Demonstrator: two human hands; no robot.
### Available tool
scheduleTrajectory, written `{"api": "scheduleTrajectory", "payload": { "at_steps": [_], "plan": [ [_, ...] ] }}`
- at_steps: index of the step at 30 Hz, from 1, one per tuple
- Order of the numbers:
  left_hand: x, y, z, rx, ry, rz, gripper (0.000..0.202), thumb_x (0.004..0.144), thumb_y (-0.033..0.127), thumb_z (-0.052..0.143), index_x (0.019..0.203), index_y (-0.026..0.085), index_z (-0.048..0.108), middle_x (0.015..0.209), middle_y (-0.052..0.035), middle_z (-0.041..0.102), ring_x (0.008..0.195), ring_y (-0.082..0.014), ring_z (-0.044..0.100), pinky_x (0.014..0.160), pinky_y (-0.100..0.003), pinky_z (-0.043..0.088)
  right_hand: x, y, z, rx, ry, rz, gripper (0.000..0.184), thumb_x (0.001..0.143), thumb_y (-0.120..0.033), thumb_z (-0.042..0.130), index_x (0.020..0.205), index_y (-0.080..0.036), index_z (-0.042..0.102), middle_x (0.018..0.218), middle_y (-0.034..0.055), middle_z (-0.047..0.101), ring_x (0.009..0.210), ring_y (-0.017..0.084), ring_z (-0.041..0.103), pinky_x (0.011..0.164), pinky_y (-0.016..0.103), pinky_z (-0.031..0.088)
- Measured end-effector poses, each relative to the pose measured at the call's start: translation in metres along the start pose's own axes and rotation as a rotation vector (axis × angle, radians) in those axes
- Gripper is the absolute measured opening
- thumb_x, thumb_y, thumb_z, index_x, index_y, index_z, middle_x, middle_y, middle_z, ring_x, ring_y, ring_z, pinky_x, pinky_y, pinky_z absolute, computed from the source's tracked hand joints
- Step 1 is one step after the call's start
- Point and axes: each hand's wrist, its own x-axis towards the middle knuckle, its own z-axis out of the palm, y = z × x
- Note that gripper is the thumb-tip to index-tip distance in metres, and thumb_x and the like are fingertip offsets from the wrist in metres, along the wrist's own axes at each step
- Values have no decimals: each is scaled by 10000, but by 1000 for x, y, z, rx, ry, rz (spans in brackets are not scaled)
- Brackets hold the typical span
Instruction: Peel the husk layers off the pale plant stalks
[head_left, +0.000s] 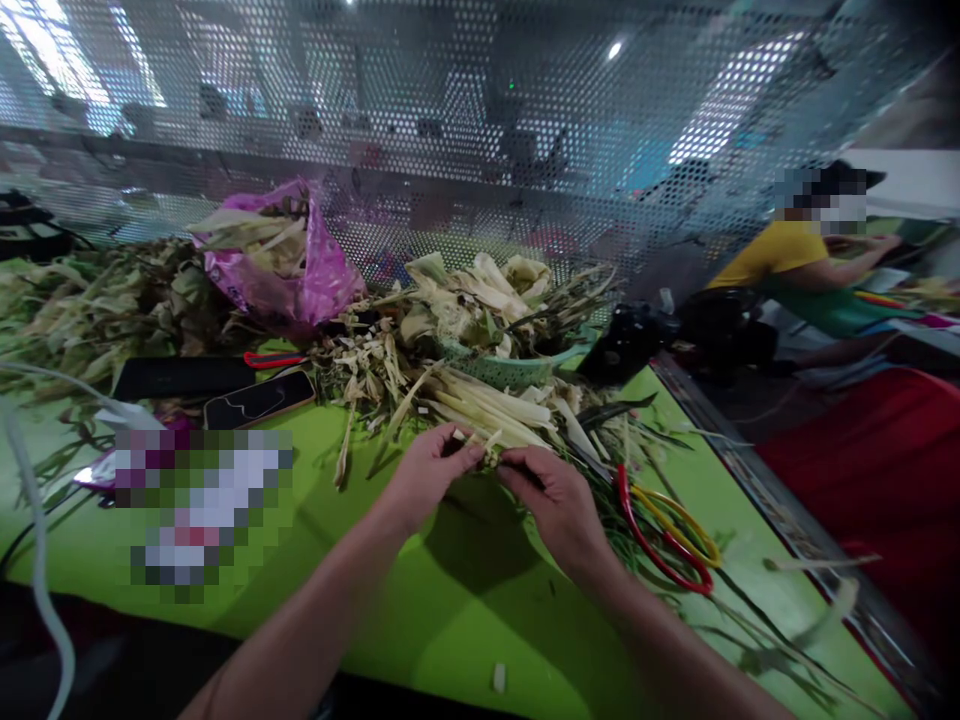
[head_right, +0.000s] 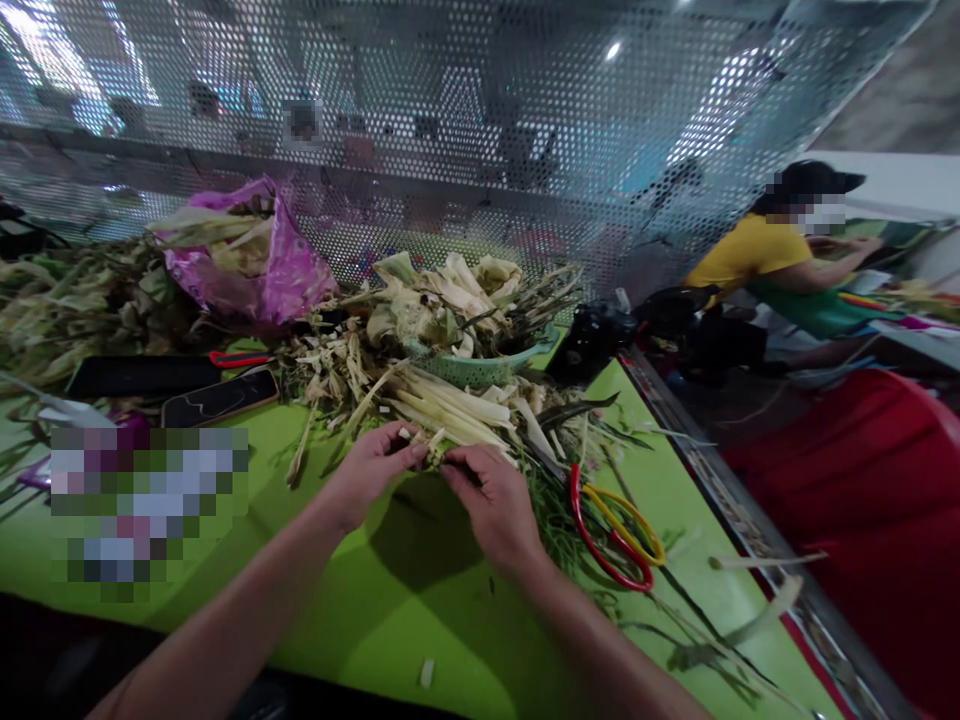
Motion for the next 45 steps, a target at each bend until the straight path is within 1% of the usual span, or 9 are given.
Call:
{"api": "scheduleTrajectory", "payload": {
  "at_steps": [5, 7, 9, 13, 17, 23, 31, 39, 45],
  "plan": [
    [-2, -1, 5, -296, 2, -106, 269, 653, 322, 768, 761, 130, 614, 703, -4, 577, 631, -87, 511, 623, -211, 416, -3, -5, 8, 597, -138, 298, 175, 739, -324, 667, 672, -180, 594, 645, -4, 563, 624, 138, 488, 634, 272, 384],
    [-3, -1, 6, -328, 5, -127, 272, 656, 325, 766, 776, 139, 609, 720, 0, 577, 631, -85, 512, 624, -211, 419, -2, -5, 8, 703, -204, 365, 210, 729, -341, 677, 653, -180, 567, 631, -8, 558, 597, 128, 480, 612, 264, 381],
    [-2, -2, 6, -248, 13, -98, 266, 684, 338, 741, 810, 144, 610, 756, -4, 585, 663, -90, 511, 650, -216, 413, -1, -4, 5, 599, -214, 345, 203, 747, -361, 671, 708, -181, 587, 670, 1, 580, 620, 137, 497, 622, 271, 393],
    [0, -1, 5, 90, 23, 26, 253, 725, 373, 690, 789, 149, 590, 748, 0, 567, 709, -116, 486, 676, -237, 377, 4, -2, -2, 118, -31, 74, 216, 752, -350, 692, 884, -191, 631, 859, 36, 634, 819, 192, 558, 774, 315, 424],
    [0, -1, 5, 278, 14, 64, 257, 737, 395, 663, 756, 162, 555, 687, 23, 512, 675, -123, 449, 645, -247, 346, 4, 3, -3, -48, 26, -28, 171, 803, -352, 637, 843, -186, 619, 852, 46, 639, 806, 196, 574, 768, 320, 439],
    [0, -5, 4, 113, -35, 24, 236, 725, 354, 685, 747, 149, 570, 720, 12, 536, 713, -120, 460, 693, -247, 363, 2, 2, -1, -35, -17, 11, 168, 831, -357, 600, 825, -190, 596, 809, 29, 614, 766, 179, 541, 700, 293, 417],
    [-4, -3, 10, -240, -60, -91, 262, 660, 339, 766, 792, 151, 640, 751, -8, 609, 692, -97, 522, 705, -228, 407, 1, -9, 1, 555, -112, 285, 251, 763, -402, 666, 717, -183, 550, 658, -12, 502, 598, 122, 450, 569, 247, 391],
    [1, -5, 4, 24, -45, 46, 339, 694, 324, 730, 970, 153, 630, 937, -62, 654, 890, -174, 572, 856, -303, 421, 6, 2, -3, 344, -29, 174, 241, 781, -359, 655, 954, -193, 632, 910, 40, 641, 843, 177, 564, 768, 293, 445],
    [2, -3, 6, 10, -19, 65, 299, 732, 286, 684, 984, 145, 608, 894, -52, 646, 895, -175, 571, 849, -302, 421, 6, 3, -1, 184, -39, 146, 192, 775, -357, 644, 835, -176, 618, 754, 7, 593, 708, 156, 515, 667, 280, 416]
  ]
}}
